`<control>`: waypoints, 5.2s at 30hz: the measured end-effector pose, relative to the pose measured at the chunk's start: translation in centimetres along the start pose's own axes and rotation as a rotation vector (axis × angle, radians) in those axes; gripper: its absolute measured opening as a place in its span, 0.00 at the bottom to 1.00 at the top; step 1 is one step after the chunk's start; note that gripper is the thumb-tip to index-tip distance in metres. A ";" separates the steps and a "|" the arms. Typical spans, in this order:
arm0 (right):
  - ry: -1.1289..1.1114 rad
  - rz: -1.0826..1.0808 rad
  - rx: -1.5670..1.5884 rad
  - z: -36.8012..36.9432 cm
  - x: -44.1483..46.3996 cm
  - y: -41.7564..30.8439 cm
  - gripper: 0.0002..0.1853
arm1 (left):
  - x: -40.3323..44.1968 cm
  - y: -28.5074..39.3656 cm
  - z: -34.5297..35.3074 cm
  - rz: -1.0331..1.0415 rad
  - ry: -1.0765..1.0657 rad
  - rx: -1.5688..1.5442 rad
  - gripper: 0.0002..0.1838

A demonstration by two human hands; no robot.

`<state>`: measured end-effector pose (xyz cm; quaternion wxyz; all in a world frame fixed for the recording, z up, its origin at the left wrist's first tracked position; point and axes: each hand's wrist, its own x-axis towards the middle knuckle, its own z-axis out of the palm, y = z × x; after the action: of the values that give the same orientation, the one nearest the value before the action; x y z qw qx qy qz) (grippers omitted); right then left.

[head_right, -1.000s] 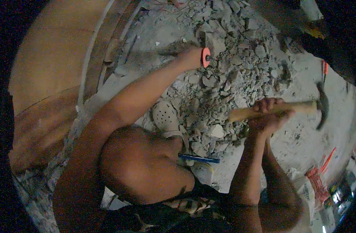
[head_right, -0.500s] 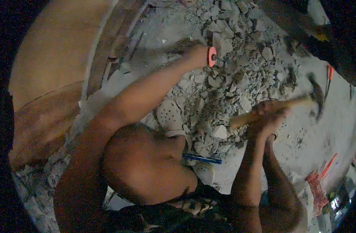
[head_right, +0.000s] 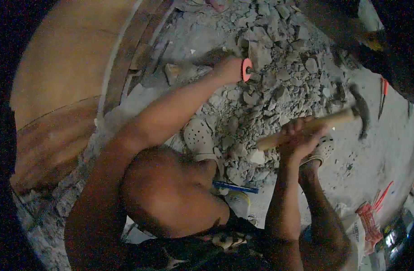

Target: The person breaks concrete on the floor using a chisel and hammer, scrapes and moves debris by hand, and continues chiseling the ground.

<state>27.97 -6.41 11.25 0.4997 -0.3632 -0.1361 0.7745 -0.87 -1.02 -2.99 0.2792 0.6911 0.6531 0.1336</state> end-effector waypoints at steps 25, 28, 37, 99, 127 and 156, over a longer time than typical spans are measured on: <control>0.249 0.510 -0.494 -1.0 -2.4 12.6 0.32 | 0.5 0.6 -1.0 -0.049 -0.084 0.103 0.21; 0.171 0.466 -0.492 -1.6 -2.3 9.4 0.26 | 1.0 0.2 0.0 -0.118 -0.156 0.075 0.21; 0.379 0.190 -0.706 -6.0 0.1 4.7 0.26 | 0.6 0.3 -0.8 -0.029 -0.083 0.116 0.26; 0.322 0.274 -0.622 -2.6 -5.3 5.4 0.24 | -13.6 8.5 -3.7 -0.087 -0.126 -0.147 0.31; 0.233 0.164 -0.779 -6.0 -4.0 6.0 0.27 | -11.0 8.4 -0.7 0.304 0.167 -0.138 0.14; 0.338 0.220 -0.859 -7.3 -3.2 5.0 0.26 | -10.6 5.2 -2.6 0.097 -0.404 0.198 0.13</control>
<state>30.46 -12.60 4.62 0.2343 -0.6701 -0.3218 0.6265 0.84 -10.80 3.95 0.3285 0.7583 0.5600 -0.0590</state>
